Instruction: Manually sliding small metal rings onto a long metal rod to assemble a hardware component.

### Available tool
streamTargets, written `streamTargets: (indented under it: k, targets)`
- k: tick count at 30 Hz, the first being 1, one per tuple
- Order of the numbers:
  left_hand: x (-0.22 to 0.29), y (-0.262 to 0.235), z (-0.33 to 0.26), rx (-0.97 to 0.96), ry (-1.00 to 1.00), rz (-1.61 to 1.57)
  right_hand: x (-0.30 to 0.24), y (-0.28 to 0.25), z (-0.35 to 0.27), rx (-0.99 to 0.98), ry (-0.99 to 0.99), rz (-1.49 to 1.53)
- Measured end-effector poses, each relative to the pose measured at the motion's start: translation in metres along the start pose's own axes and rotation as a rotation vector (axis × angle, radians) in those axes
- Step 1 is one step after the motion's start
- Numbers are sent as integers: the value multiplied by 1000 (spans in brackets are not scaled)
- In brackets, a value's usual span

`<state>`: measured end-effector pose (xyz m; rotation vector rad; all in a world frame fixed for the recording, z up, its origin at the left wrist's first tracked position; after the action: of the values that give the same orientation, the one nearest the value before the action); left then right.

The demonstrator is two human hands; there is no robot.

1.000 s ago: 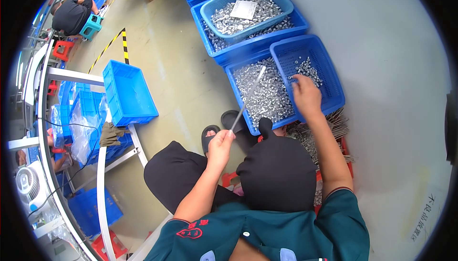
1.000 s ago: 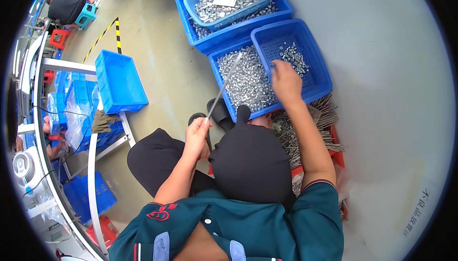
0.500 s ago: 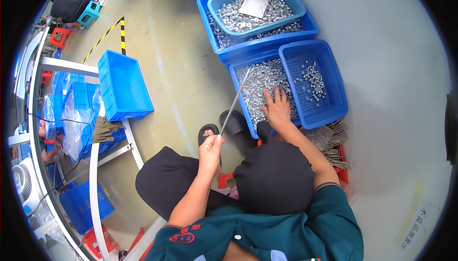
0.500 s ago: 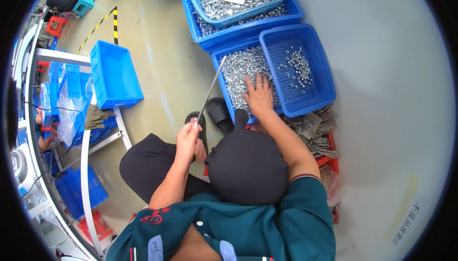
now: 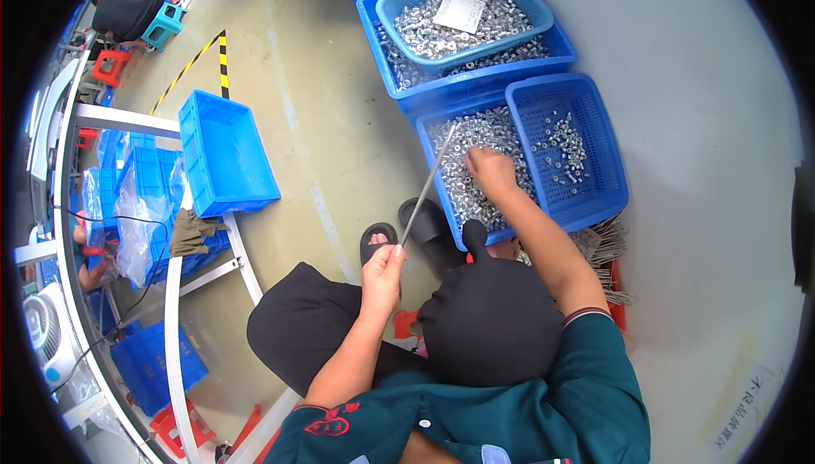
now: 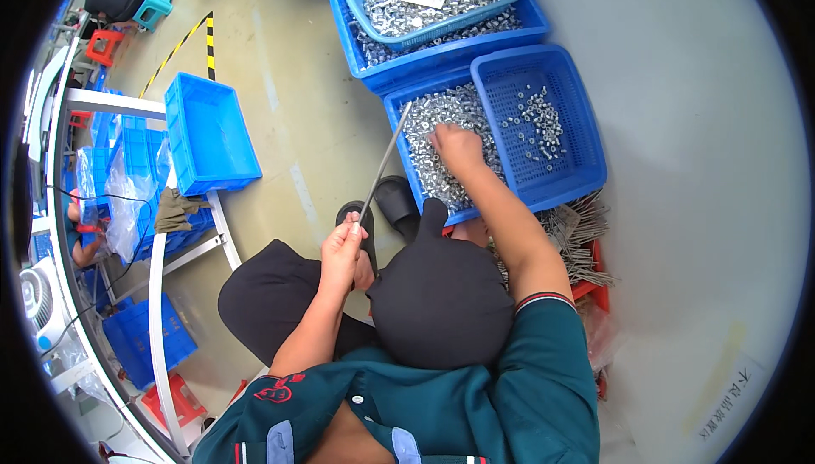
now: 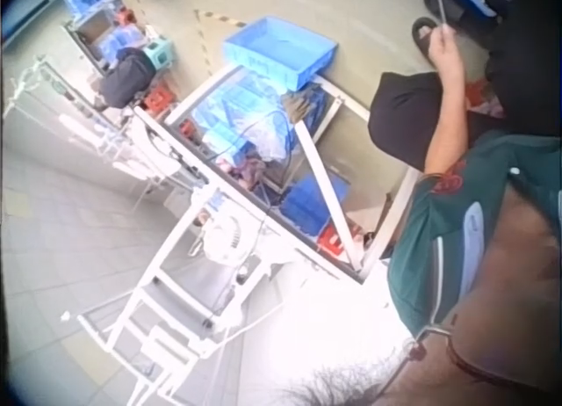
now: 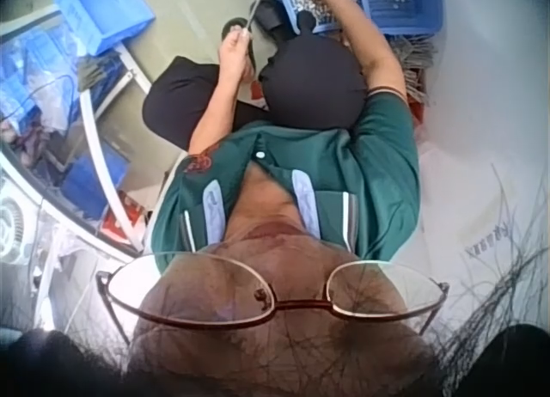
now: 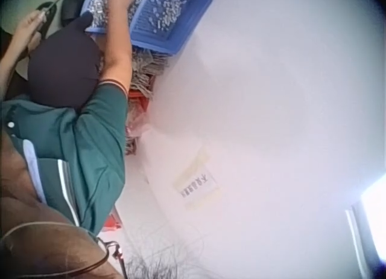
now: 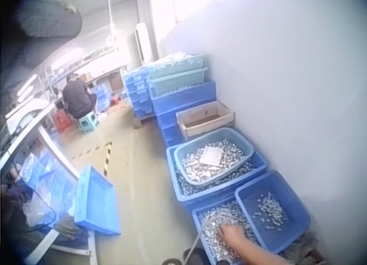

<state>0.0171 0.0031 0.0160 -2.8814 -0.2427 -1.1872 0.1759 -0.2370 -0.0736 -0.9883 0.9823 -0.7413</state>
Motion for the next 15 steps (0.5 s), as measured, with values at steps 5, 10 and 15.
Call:
streamTargets:
  k: [5, 10, 15]
  targets:
    - [-3, -1, 3, -15, 48, 14, 15, 3, 16, 34, 648, 902]
    - [-5, 1, 2, 48, -21, 38, 12, 6, 8, 65, 1238, 2189]
    - [11, 9, -8, -57, -50, -35, 15, -2, -3, 87, 1123, 2589]
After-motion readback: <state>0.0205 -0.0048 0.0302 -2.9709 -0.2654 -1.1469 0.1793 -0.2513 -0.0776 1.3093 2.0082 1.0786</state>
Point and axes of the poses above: each hand's wrist, its own z-axis towards the middle knuckle, its own y-axis out of the palm, x = y × z, the point moved 1 cm from there along z, towards the middle knuckle, and after that the axes turned 11 degrees about -y, right-handed, at the moved point
